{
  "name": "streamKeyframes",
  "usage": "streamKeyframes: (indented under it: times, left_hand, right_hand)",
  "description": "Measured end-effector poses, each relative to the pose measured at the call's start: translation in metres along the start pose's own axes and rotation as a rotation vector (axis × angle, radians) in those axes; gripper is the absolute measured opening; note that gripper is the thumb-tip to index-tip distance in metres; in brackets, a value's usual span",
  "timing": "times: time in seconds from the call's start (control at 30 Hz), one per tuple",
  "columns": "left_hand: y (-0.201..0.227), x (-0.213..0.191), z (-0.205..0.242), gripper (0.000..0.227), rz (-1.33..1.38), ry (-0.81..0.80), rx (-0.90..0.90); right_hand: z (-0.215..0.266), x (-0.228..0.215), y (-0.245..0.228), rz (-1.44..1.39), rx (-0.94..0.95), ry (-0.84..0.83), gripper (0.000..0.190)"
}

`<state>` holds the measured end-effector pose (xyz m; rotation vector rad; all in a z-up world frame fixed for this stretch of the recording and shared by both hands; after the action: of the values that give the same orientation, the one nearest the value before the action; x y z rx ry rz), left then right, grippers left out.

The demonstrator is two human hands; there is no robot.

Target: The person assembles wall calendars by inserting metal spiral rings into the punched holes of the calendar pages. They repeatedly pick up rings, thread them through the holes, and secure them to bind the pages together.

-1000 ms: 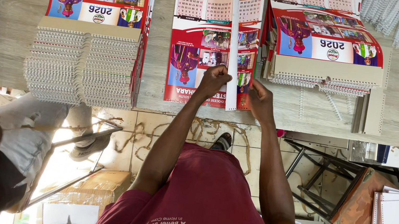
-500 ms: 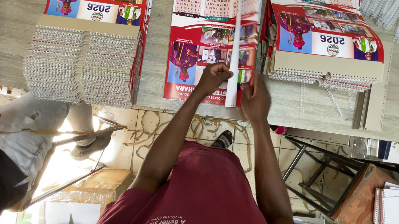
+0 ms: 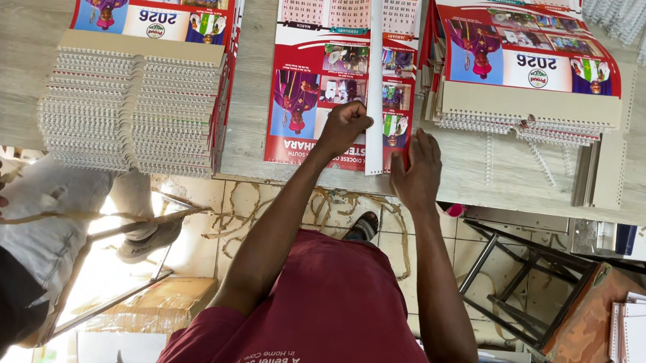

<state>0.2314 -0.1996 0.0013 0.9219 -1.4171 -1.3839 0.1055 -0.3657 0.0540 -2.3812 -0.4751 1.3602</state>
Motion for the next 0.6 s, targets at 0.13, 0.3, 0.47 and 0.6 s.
streamKeyframes:
  times: [0.13,0.3,0.47,0.6]
  left_hand:
    - [-0.002,0.0,0.001,0.008,0.015,-0.016,0.016]
    - [0.018,0.002,0.009,0.007,0.038,-0.069,0.014]
    - [0.048,0.008,0.013,0.017,0.137,-0.167,-0.068]
    - [0.058,-0.008,0.01,0.021,0.048,-0.216,-0.124]
  right_hand:
    - [0.0,-0.004,-0.016,0.094,-0.05,0.095,0.052]
    - [-0.005,0.001,-0.021,-0.056,-0.223,-0.043,0.037]
    - [-0.006,-0.007,-0.015,-0.149,-0.247,-0.168,0.052]
    - [-0.006,-0.017,-0.015,-0.127,-0.293,-0.268,0.063]
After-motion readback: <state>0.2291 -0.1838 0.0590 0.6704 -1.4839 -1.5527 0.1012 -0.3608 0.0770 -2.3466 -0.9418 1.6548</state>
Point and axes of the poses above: each hand's wrist, its own z-axis away from the middle knuckle, its own x-axis out of the palm, y = z × x, the point moved 6 cm from there along -z, towards the middle knuckle, and after that the axes turned 4 degrees about y, right-handed, at the moved point
